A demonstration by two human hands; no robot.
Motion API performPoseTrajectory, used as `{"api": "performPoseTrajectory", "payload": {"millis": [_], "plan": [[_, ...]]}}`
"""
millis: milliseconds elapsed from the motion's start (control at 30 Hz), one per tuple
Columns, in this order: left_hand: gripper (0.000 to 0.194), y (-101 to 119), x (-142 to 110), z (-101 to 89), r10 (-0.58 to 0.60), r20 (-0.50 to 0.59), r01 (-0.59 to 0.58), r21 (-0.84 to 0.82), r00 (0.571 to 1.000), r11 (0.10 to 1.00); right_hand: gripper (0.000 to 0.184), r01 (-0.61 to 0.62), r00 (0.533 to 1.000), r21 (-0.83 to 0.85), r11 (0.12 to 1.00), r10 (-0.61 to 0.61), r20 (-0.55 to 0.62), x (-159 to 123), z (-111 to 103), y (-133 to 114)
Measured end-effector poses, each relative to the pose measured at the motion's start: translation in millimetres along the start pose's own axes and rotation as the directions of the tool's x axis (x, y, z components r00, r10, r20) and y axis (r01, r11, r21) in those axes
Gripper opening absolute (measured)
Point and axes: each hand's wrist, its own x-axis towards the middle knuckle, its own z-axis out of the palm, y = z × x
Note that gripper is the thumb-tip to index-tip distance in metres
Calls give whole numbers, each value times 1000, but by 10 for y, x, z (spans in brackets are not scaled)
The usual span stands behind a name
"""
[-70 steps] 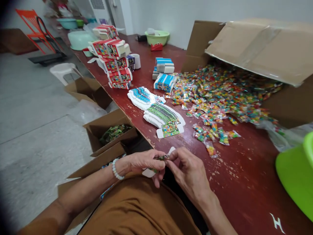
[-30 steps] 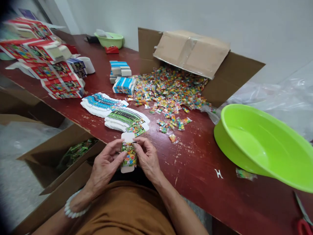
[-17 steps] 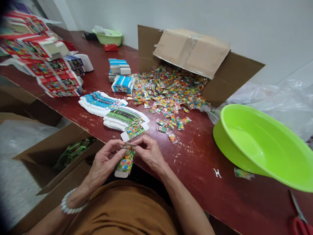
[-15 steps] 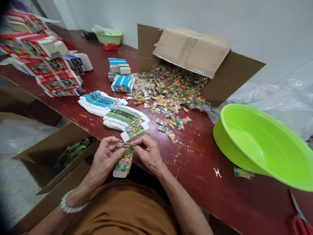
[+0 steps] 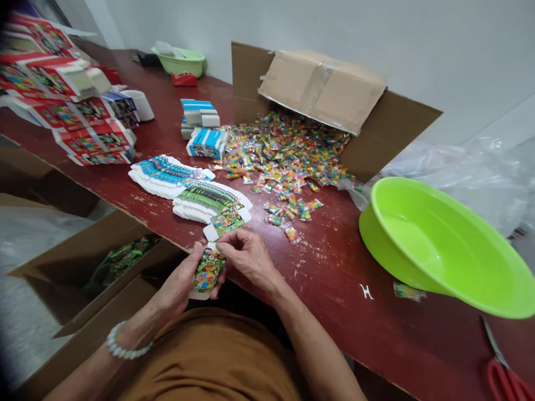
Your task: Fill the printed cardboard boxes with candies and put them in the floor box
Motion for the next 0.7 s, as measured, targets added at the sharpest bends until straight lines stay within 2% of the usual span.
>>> {"api": "performPoseTrajectory", "payload": {"millis": [100, 167, 300, 400, 500, 533, 600, 633, 700], "plan": [[73, -14, 13, -35, 17, 21, -17, 20, 1000, 1000, 28, -12, 1000, 33, 999, 11, 22, 9, -31, 2], [72, -20, 14, -50, 2, 20, -2, 21, 1000, 1000, 24, 8, 997, 15, 1000, -9, 83, -12, -73, -17], [75, -29, 16, -19, -76, 32, 79, -90, 997, 993, 17, 140, 970, -107, 984, -115, 213, -77, -122, -75], [68, -34, 29, 46, -132, 54, 139, -169, 990, 976, 13, 292, 951, -269, 918, -248, 185, -100, -94, -67], [57, -24, 31, 97, -112, 79, 129, -257, 991, 958, 12, 334, 942, -422, 843, -297, 153, -78, -152, -7], [56, -18, 22, 102, -96, 83, 115, -284, 992, 952, 12, 314, 948, -451, 836, -299, 105, -67, -223, 20], [52, -16, -18, 81, -111, 78, 130, -309, 991, 942, 17, 223, 947, -524, 822, -311, -84, -55, -451, 88], [49, -23, -46, 53, -146, 85, 165, -302, 986, 939, 21, 147, 921, -580, 802, -325, -215, -57, -598, 131], [46, -58, -112, -43, -219, 110, 241, -262, 969, 934, 30, -70, 841, -717, 693, -346, -417, -79, -906, 232]]}}
